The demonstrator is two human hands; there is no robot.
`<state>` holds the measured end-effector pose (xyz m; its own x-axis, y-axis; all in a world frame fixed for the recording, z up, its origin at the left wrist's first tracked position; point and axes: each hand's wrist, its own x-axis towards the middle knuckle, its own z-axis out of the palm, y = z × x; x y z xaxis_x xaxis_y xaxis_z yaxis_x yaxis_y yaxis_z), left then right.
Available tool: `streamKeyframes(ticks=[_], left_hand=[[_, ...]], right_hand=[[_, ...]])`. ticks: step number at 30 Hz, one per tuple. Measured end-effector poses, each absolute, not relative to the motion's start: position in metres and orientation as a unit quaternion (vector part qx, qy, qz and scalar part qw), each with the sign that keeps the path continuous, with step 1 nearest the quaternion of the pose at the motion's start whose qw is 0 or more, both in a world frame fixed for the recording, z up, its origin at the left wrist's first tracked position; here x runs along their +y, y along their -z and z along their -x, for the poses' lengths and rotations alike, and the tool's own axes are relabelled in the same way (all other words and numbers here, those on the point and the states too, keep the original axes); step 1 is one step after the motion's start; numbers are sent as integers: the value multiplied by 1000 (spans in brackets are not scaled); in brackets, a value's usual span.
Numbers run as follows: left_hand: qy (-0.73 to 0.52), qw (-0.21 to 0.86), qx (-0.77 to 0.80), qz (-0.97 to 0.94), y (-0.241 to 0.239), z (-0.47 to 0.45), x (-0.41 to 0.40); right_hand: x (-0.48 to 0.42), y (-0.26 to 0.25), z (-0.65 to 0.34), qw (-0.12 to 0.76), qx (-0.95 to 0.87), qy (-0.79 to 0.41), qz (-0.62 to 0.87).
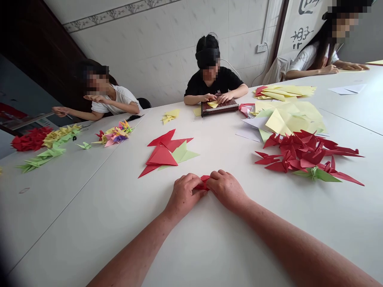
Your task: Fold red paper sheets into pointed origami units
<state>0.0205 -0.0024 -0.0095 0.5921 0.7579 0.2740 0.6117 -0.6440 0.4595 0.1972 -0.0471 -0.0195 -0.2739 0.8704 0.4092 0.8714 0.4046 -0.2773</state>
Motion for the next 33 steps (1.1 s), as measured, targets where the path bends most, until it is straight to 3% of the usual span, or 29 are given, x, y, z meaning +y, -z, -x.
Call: streamKeyframes(ticks=[15,23,33], left_hand=[[-251,172,435,-847,10,-27,-4],[-231,61,422,-874,9,-26,-6],[-248,134,429,-858,11,-27,-6]], right_hand=[[-44,18,-198,276,-781,-53,557],[-43,18,-196,262,-775,-51,573],[-41,13,-195,254,-747,-111,604]])
